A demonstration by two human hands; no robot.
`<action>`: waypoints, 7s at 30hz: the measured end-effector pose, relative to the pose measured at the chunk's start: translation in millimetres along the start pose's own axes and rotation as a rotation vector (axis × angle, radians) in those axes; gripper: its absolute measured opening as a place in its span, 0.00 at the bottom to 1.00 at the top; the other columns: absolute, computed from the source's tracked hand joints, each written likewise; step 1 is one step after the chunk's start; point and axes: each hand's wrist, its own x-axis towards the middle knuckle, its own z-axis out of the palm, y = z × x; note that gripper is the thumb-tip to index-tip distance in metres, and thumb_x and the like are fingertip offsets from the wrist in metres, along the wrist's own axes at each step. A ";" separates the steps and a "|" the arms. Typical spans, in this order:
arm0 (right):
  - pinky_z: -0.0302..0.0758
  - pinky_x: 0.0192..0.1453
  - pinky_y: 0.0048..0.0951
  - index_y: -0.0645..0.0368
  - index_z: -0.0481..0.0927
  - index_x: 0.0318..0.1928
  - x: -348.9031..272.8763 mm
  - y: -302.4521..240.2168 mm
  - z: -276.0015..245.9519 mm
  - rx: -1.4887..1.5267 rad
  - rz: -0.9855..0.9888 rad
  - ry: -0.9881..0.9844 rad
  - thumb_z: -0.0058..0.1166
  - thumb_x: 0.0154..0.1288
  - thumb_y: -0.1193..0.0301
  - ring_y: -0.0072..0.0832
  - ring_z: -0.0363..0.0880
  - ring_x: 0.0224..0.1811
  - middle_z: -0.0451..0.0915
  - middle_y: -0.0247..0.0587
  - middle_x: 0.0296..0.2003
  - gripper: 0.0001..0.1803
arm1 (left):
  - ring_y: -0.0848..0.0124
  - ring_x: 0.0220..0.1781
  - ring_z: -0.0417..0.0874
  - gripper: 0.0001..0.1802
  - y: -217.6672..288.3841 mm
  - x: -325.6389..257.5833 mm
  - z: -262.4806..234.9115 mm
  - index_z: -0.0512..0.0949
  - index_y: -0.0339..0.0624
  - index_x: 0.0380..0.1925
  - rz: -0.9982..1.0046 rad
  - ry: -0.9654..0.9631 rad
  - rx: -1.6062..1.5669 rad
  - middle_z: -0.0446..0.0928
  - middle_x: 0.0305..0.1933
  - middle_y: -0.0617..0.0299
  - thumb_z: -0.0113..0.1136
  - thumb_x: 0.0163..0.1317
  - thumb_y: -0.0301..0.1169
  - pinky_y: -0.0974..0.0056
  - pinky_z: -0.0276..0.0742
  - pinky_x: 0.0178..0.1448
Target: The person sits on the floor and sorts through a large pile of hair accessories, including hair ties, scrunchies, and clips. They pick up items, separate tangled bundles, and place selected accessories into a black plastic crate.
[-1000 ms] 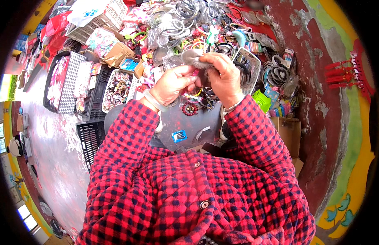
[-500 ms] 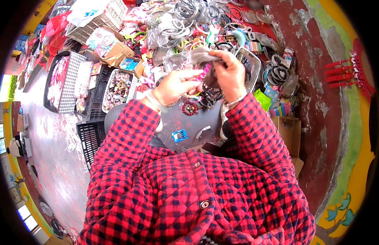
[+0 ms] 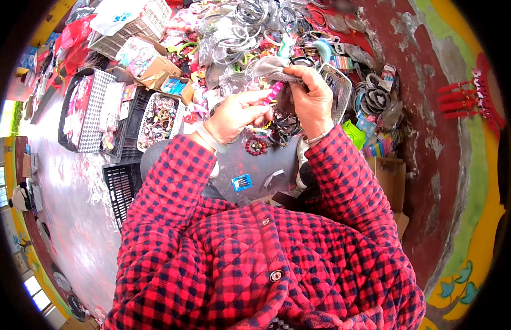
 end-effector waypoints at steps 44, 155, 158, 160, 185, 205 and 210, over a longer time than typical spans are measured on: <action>0.71 0.45 0.34 0.57 0.76 0.37 -20.6 -20.9 18.1 -0.211 -0.367 -0.252 0.51 0.36 0.86 0.41 0.73 0.39 0.75 0.41 0.35 0.21 | 0.84 0.27 0.68 0.06 -13.3 4.3 -8.7 0.76 0.38 0.31 0.046 0.079 0.152 0.73 0.27 0.70 0.49 0.58 0.22 0.75 0.64 0.30; 0.73 0.41 0.31 0.57 0.79 0.35 -2.2 8.6 0.0 -0.286 -0.200 -0.028 0.52 0.40 0.83 0.39 0.75 0.37 0.76 0.42 0.33 0.17 | 0.83 0.22 0.68 0.17 2.5 3.3 -7.6 0.69 0.38 0.50 -0.147 -0.054 -0.022 0.74 0.26 0.64 0.47 0.64 0.36 0.80 0.61 0.24; 0.72 0.45 0.24 0.59 0.78 0.39 -1.3 5.4 -4.0 -0.198 -0.031 -0.050 0.50 0.45 0.84 0.31 0.77 0.40 0.76 0.40 0.36 0.17 | 0.82 0.24 0.69 0.16 3.4 2.5 -7.9 0.68 0.37 0.49 -0.151 -0.122 -0.039 0.73 0.27 0.64 0.47 0.64 0.33 0.79 0.62 0.26; 0.71 0.46 0.23 0.60 0.78 0.40 -0.2 8.0 -4.1 -0.237 -0.059 -0.057 0.49 0.46 0.84 0.30 0.76 0.40 0.76 0.40 0.36 0.17 | 0.82 0.26 0.70 0.17 4.3 1.3 -5.9 0.67 0.35 0.51 -0.148 -0.158 -0.080 0.73 0.30 0.63 0.47 0.63 0.30 0.79 0.64 0.28; 0.73 0.40 0.32 0.58 0.80 0.33 -5.5 -1.1 2.8 -0.200 -0.169 -0.115 0.52 0.42 0.84 0.38 0.76 0.36 0.77 0.41 0.33 0.15 | 0.66 0.38 0.80 0.16 2.7 2.5 -11.1 0.67 0.32 0.49 -0.132 -0.066 -0.080 0.76 0.40 0.51 0.46 0.61 0.24 0.66 0.77 0.44; 0.72 0.40 0.34 0.57 0.78 0.32 -13.2 -10.6 8.2 -0.256 -0.382 -0.209 0.54 0.37 0.83 0.39 0.74 0.37 0.75 0.40 0.31 0.16 | 0.71 0.32 0.79 0.11 0.7 2.2 -10.4 0.70 0.33 0.44 -0.116 -0.065 -0.174 0.76 0.36 0.55 0.46 0.61 0.23 0.70 0.76 0.37; 0.72 0.38 0.35 0.56 0.79 0.34 0.2 6.9 0.7 -0.296 -0.237 -0.086 0.54 0.41 0.82 0.40 0.75 0.34 0.76 0.41 0.30 0.15 | 0.73 0.29 0.79 0.15 7.3 -1.6 -3.5 0.68 0.32 0.48 -0.145 -0.079 -0.143 0.76 0.35 0.55 0.47 0.61 0.24 0.72 0.75 0.35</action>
